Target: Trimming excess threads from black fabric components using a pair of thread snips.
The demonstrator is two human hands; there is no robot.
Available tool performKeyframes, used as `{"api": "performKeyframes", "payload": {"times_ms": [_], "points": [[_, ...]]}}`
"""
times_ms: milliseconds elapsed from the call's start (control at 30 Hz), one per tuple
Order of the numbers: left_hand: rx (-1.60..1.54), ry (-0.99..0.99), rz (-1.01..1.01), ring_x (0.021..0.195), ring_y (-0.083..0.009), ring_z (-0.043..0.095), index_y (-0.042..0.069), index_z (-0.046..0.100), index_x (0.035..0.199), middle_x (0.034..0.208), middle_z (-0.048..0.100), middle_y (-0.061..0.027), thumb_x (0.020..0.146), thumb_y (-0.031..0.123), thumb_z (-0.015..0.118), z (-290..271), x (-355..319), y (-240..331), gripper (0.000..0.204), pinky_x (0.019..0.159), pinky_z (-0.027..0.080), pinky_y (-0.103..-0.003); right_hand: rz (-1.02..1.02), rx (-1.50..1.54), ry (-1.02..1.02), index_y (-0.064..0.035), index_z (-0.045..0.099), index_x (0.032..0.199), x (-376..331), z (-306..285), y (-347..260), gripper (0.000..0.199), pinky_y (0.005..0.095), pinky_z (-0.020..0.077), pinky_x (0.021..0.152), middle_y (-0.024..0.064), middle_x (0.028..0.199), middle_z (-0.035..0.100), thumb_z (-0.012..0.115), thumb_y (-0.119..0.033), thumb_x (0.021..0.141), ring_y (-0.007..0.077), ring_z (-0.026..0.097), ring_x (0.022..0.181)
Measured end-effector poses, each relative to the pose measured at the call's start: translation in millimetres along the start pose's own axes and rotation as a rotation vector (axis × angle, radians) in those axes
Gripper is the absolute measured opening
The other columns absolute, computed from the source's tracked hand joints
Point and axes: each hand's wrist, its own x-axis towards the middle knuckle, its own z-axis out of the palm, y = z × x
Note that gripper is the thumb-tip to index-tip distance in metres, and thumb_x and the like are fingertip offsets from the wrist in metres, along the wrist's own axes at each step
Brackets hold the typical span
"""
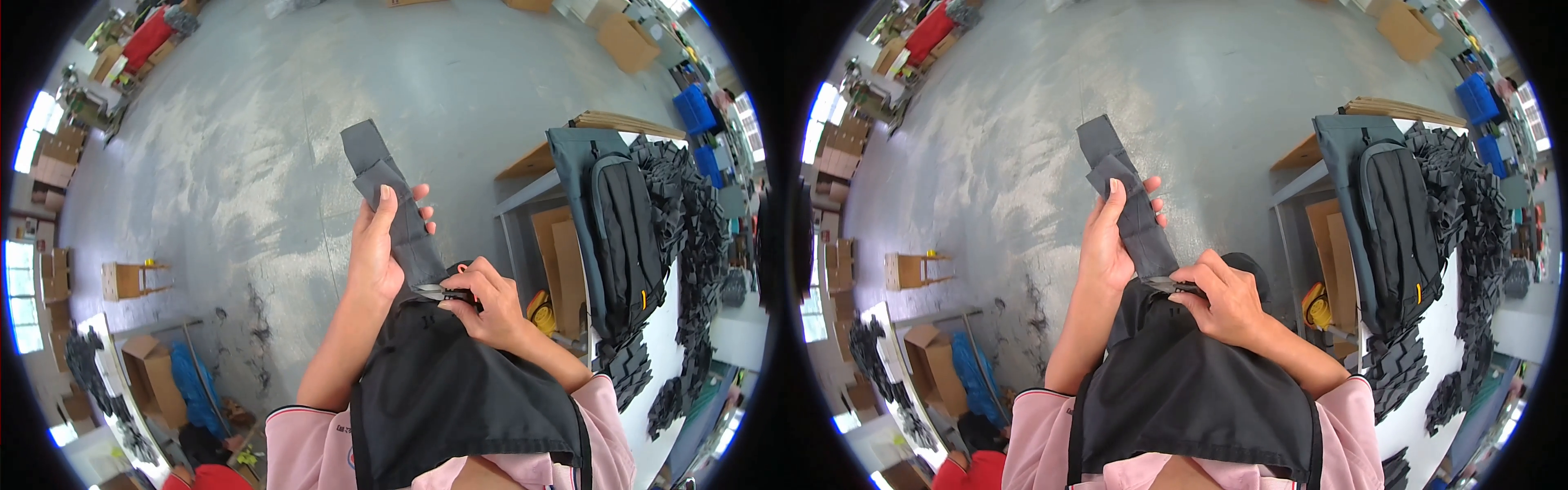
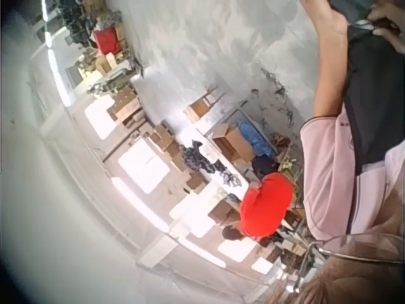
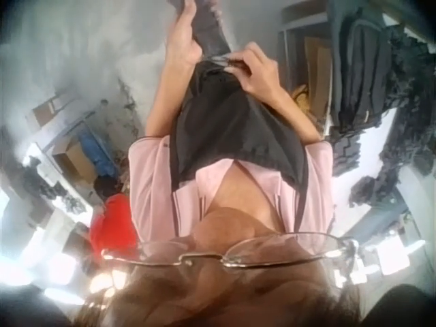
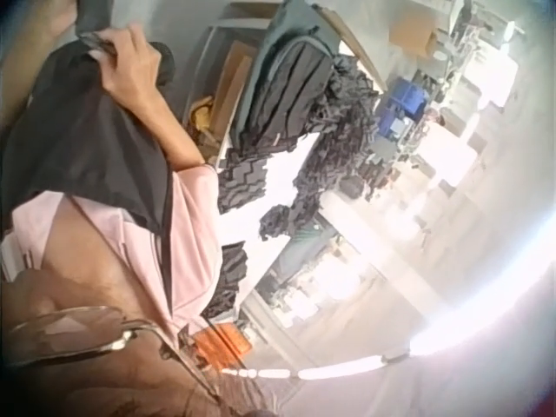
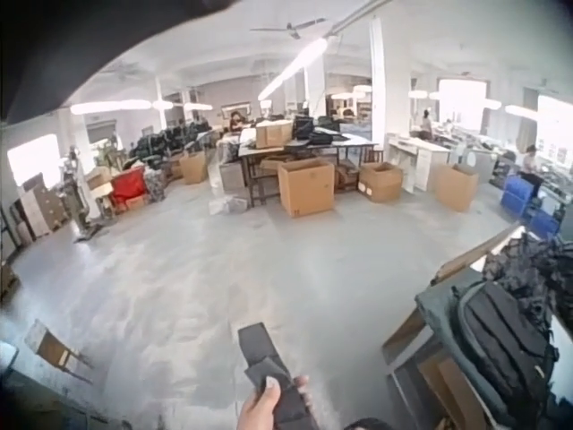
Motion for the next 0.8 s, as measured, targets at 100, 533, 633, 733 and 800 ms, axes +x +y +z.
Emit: {"api": "performKeyframes", "payload": {"times_ms": [100,533,633,733,800], "points": [[0.009,-0.043,-0.054,0.080,-0.0188,0.059,0.007,0.045,0.108,0.104,0.061,-0.0120,0.092,0.032,0.056,-4,29,30,0.032,0.066,0.052,-0.033,0.070,0.018,0.041,-0.0064,0.058,0.091,35,17,-4,0.032,0.0297,0.0435,0.048,0.0065,0.076,0.053,0.076,-0.004,0.064,0.0205,0.055,0.055],[0.092,-0.102,-0.206,0.083,-0.0204,0.061,0.006,0.046,0.111,0.110,0.061,-0.0136,0.094,0.031,0.051,2,153,77,0.031,0.067,0.055,-0.036,-0.018,-0.218,0.232,-0.0041,0.056,0.091,133,54,43,0.036,0.0307,0.0466,0.052,0.0082,0.069,0.057,0.078,-0.001,0.063,0.0232,0.054,0.056],[0.120,-0.116,-0.244,0.084,-0.0196,0.059,0.007,0.041,0.113,0.109,0.059,-0.0120,0.092,0.033,0.055,23,192,73,0.036,0.068,0.053,-0.034,0.069,-0.214,0.306,-0.0048,0.056,0.091,146,36,64,0.035,0.0307,0.0455,0.051,0.0085,0.072,0.056,0.077,-0.001,0.064,0.0228,0.054,0.058],[0.133,-0.177,-0.249,0.085,-0.0200,0.058,0.007,0.041,0.113,0.110,0.058,-0.0126,0.092,0.033,0.055,52,234,66,0.036,0.070,0.053,-0.035,0.221,-0.105,0.277,-0.0054,0.056,0.096,173,5,99,0.037,0.0325,0.0454,0.053,0.0083,0.075,0.053,0.077,-0.006,0.065,0.0234,0.056,0.059],[0.169,-0.226,-0.307,0.087,-0.0204,0.058,0.007,0.042,0.114,0.111,0.058,-0.0129,0.092,0.035,0.054,75,263,60,0.037,0.073,0.053,-0.036,0.335,-0.017,0.190,-0.0064,0.057,0.099,192,-16,129,0.040,0.0278,0.0411,0.053,0.0087,0.078,0.052,0.077,-0.002,0.064,0.0188,0.051,0.064]]}}
